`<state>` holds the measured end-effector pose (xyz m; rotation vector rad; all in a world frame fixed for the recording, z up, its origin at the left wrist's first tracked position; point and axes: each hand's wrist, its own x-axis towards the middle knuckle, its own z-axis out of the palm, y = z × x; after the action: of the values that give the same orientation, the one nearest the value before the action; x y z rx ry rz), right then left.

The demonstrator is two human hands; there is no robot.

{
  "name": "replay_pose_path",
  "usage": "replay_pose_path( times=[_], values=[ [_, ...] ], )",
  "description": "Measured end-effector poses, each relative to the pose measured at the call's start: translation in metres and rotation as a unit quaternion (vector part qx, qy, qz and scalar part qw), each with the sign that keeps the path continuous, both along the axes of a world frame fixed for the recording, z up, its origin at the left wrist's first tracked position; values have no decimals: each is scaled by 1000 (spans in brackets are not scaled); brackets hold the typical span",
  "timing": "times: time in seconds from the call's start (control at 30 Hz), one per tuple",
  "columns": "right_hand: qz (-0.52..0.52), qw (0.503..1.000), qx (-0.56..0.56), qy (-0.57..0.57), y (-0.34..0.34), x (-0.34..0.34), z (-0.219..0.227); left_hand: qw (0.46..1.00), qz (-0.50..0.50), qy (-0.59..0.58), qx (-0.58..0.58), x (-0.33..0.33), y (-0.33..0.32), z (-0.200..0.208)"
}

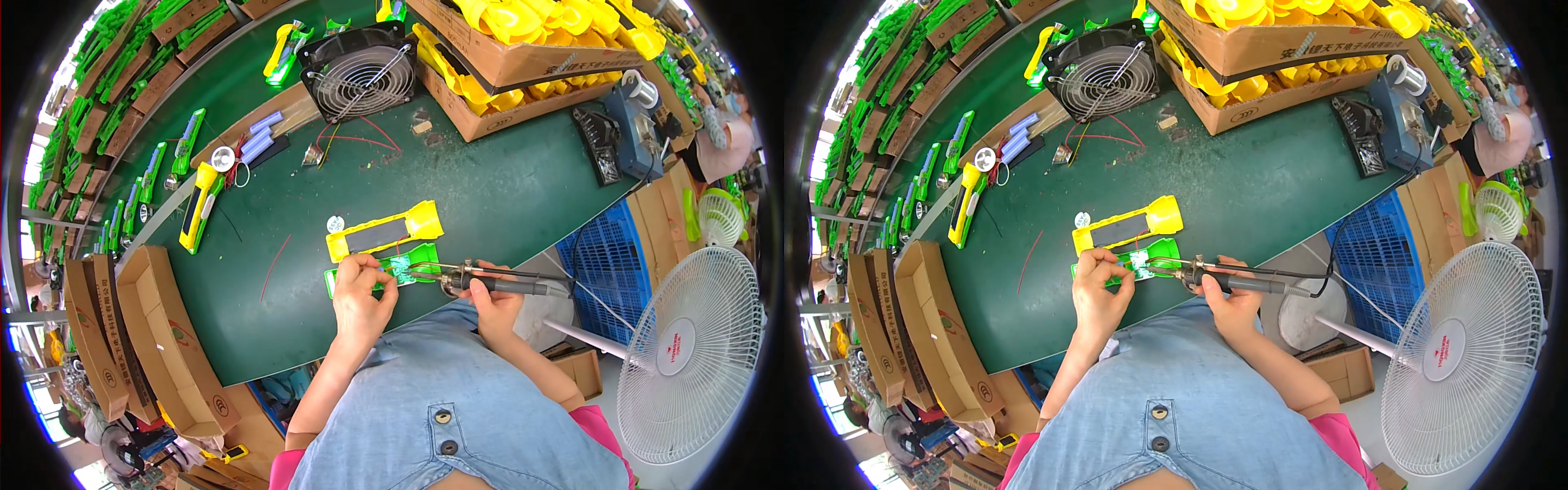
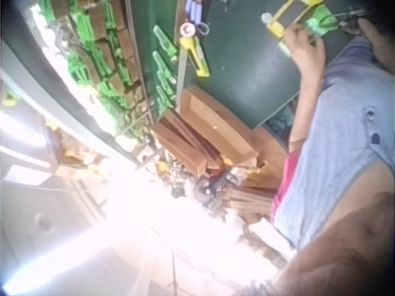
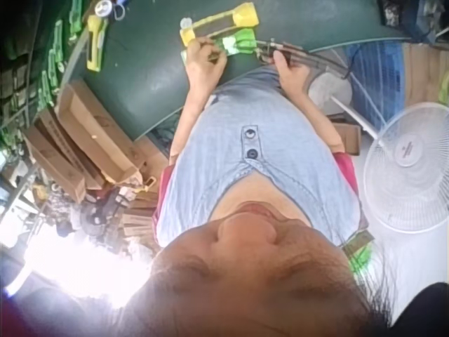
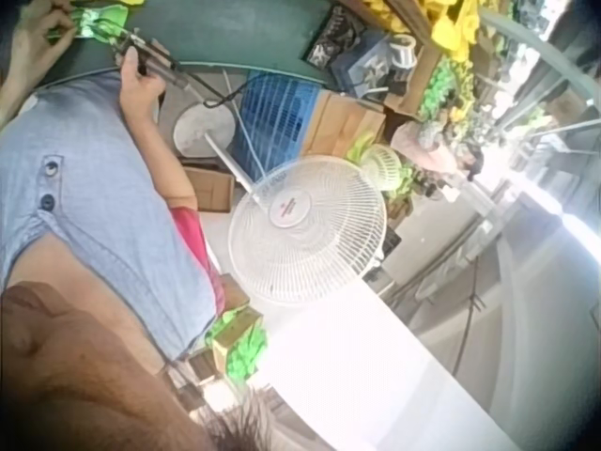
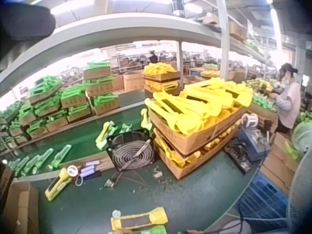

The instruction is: The person solders a circuit board and wires into a yellow flashlight housing using a soldering iron.

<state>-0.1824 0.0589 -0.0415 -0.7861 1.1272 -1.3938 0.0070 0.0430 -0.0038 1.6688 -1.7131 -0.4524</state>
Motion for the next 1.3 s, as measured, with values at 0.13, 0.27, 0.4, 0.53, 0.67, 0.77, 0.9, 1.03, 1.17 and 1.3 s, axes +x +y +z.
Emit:
replay_pose_path(
  times=[0.13, 0.27, 0.4, 0.53, 0.67, 0.77, 0.9, 1.03, 1.17, 1.3],
  values=[
    [13, 1000, -4, -11, -1, 2, -1, 1000, -2, -6, -1, -1, -1, 3],
    [15, 1000, -12, -8, -1, 3, -4, 1000, -5, -14, -6, -1, -2, 3],
    [2, 1000, -24, -5, -1, 4, -5, 1000, -4, -17, -5, -2, -4, 3],
    [31, 999, -14, -15, 0, 0, -3, 1000, -9, -24, -7, -1, -5, 5],
    [16, 998, -59, -2, -3, -5, -1, 1000, -15, -23, 3, -2, -6, 6],
    [-48, 995, -89, 10, -6, -5, -1, 999, -18, -29, 12, -2, -7, 8],
    [-43, 995, -92, 22, -2, -10, -5, 999, -19, -33, 24, -2, -8, 8],
    [-20, 997, -71, -2, 2, -11, -7, 999, -25, -29, 21, -3, -8, 10],
    [-34, 996, -81, 11, 3, -10, -5, 997, -19, 74, 21, 1, 6, 11],
    [-8, 995, -93, 43, 4, -13, -1, 826, 119, 529, 155, 6, 56, 11]
  ],
)
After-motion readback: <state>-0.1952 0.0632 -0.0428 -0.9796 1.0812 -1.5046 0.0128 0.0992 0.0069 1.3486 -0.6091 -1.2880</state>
